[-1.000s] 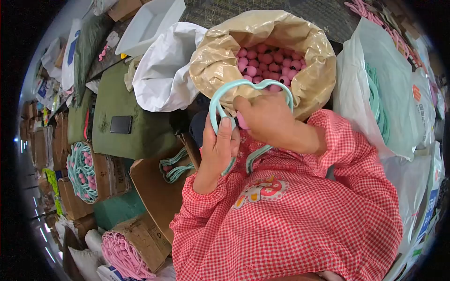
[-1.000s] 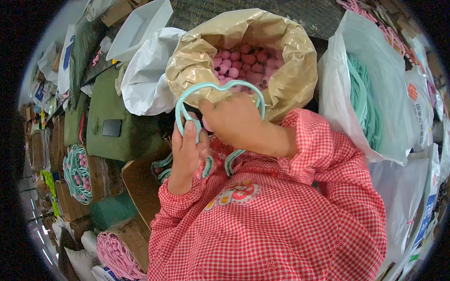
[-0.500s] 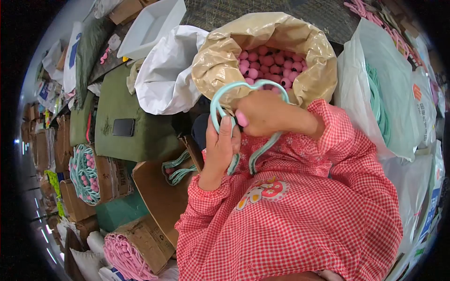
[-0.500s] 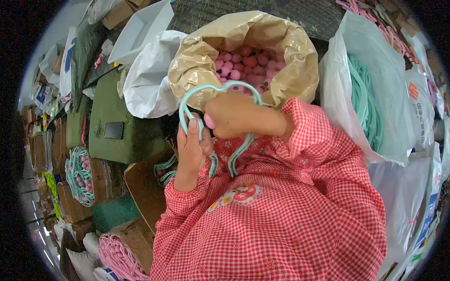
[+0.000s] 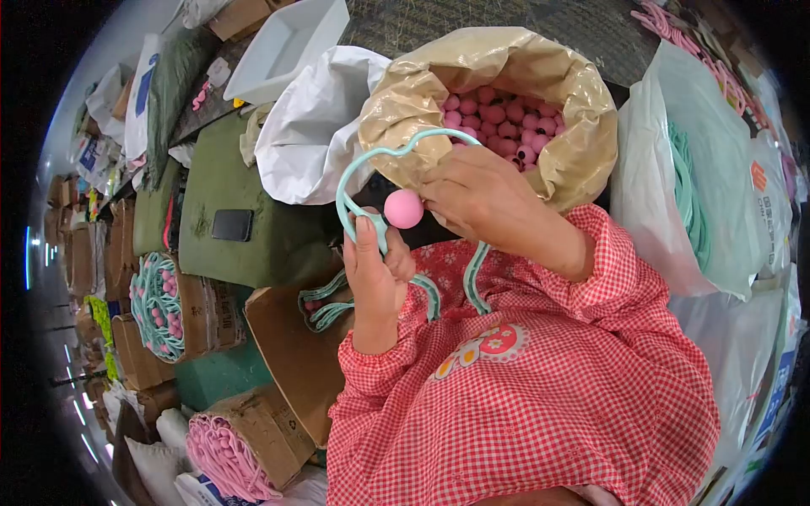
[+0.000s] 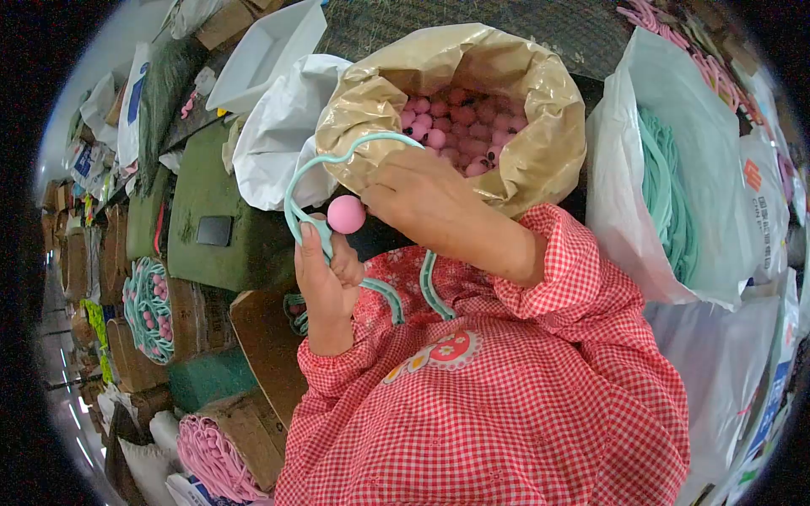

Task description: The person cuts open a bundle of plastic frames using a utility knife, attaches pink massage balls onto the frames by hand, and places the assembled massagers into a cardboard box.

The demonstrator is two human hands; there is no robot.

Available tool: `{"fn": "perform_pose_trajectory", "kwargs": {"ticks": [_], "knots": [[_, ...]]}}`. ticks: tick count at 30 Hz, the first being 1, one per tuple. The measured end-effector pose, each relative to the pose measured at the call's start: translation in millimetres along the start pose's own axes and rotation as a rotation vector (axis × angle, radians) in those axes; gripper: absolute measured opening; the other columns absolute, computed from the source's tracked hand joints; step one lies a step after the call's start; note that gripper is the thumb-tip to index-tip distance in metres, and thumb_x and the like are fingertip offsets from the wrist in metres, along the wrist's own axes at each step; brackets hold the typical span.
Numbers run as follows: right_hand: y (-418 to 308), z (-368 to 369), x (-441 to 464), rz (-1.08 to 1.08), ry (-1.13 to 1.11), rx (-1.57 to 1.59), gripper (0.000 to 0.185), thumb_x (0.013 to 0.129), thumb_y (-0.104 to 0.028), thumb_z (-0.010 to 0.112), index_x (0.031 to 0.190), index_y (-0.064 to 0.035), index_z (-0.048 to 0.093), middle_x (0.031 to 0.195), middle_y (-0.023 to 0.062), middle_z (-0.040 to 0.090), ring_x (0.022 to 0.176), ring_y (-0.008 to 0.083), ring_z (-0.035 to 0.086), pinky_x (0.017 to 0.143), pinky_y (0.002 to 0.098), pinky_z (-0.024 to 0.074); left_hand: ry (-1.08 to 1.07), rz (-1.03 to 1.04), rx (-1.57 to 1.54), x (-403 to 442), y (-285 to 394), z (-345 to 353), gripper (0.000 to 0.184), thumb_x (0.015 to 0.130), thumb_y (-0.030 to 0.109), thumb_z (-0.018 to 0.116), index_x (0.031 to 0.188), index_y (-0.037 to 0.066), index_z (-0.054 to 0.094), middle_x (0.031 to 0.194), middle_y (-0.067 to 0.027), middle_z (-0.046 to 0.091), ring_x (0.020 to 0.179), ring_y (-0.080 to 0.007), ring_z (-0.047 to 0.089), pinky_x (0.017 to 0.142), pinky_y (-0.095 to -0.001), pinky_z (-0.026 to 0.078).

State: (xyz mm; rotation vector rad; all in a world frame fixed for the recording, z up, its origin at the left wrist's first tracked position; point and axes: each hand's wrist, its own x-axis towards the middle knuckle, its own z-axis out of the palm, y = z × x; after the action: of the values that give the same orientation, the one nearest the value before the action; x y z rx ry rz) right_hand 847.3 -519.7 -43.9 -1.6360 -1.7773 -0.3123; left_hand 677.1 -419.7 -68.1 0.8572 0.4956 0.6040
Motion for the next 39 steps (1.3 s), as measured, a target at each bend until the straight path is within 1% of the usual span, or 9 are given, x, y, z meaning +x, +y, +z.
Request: {"fn": "perform_pose_trajectory", "kwargs": {"ticks": [17,21,25,29,31,34,36,38,39], "knots": [[-11.1,11.5,-1.2,0.019,0.155,0.081,0.018,0.063,-0.009,0.070,0.076,-0.0076,0.057,0.105,0.0071,0.058,0.097,0.0295,0.057,0.080,0.0410,0.0474,0.027,-0.018,0.047,-5.9,-7.5,5.0,0.028,0.100,0.041,0.045,0.098,0.013,0.043,0.052,0.0043,0.032,0.039,-0.0046,0.025,0.037,-0.0209,0.021],[-32.7,0.4,-5.9,-0.141,0.127,0.370,0.023,0.060,-0.011,0.072,0.069,-0.0088,0.051,0.098,0.0058,0.057,0.088,0.0264,0.057,0.074,0.0387,0.0439,0.194,0.040,0.035,2.9,-2.4,18.0,0.028,0.100,0.040,0.045,0.095,0.013,0.043,0.052,0.0039,0.031,0.039,-0.0055,0.026,0.036,-0.0216,0.020],[-14.9,-19.8,-16.7,-0.033,0.175,0.182,0.028,0.061,-0.012,0.077,0.076,-0.0082,0.054,0.095,0.0061,0.055,0.084,0.0251,0.055,0.072,0.0367,0.0426,0.078,-0.040,-0.029,-0.6,3.7,8.7,0.027,0.100,0.040,0.044,0.100,0.013,0.046,0.053,0.0029,0.031,0.040,-0.0057,0.026,0.037,-0.0217,0.021],[-14.4,-24.6,-32.0,0.439,0.419,0.195,0.038,0.079,-0.015,0.073,0.107,-0.0017,0.050,0.099,0.0128,0.053,0.084,0.0195,0.053,0.072,0.0305,0.0434,-0.026,-0.028,-0.009,-5.5,4.4,28.6,0.026,0.102,0.038,0.042,0.105,0.013,0.045,0.054,0.0027,0.030,0.041,-0.0056,0.025,0.039,-0.0217,0.022],[-15.6,-26.2,-34.5,0.732,0.559,0.700,0.032,0.090,-0.017,0.064,0.112,0.0008,0.048,0.101,0.0104,0.051,0.087,0.0157,0.052,0.075,0.0258,0.0432,-0.062,-0.034,0.014,1.3,7.8,45.4,0.027,0.102,0.038,0.041,0.111,0.013,0.045,0.055,0.0032,0.030,0.042,-0.0058,0.026,0.039,-0.0216,0.022],[-7.3,-42.1,-45.0,0.849,0.596,0.970,0.028,0.099,-0.030,0.048,0.100,-0.0025,0.050,0.075,0.0038,0.050,0.063,0.0130,0.049,0.056,0.0241,0.0418,-0.092,0.010,0.037,15.7,10.0,70.1,0.031,0.102,0.038,0.040,0.119,0.013,0.044,0.054,0.0038,0.027,0.042,-0.0052,0.024,0.038,-0.0218,0.022],[-2.6,-49.7,-48.7,0.976,0.651,1.263,0.038,0.101,-0.042,0.039,0.088,-0.0076,0.047,0.053,-0.0035,0.036,0.042,0.0101,0.034,0.038,0.0246,0.0289,-0.257,0.041,-0.052,33.4,0.5,84.7,0.037,0.103,0.039,0.035,0.123,0.010,0.045,0.073,-0.0025,0.047,0.060,-0.0116,0.046,0.053,-0.0253,0.039],[11.9,-69.4,-59.0,0.935,0.710,1.320,0.037,0.101,-0.042,0.040,0.090,-0.0076,0.049,0.054,-0.0039,0.034,0.043,0.0086,0.031,0.039,0.0230,0.0270,-0.397,0.005,-0.026,58.4,0.0,102.6,0.046,0.102,0.045,0.033,0.123,0.006,0.046,0.104,-0.0100,0.060,0.092,-0.0222,0.062,0.081,-0.0371,0.053],[15.7,-80.3,-60.6,0.894,0.761,1.381,0.037,0.100,-0.042,0.041,0.093,-0.0076,0.050,0.055,-0.0044,0.033,0.043,0.0072,0.029,0.039,0.0214,0.0250,-0.508,0.116,0.181,76.6,-10.9,99.3,0.039,0.102,0.037,0.036,0.120,0.004,0.048,0.101,-0.0103,0.061,0.094,-0.0231,0.063,0.085,-0.0398,0.054]]}}
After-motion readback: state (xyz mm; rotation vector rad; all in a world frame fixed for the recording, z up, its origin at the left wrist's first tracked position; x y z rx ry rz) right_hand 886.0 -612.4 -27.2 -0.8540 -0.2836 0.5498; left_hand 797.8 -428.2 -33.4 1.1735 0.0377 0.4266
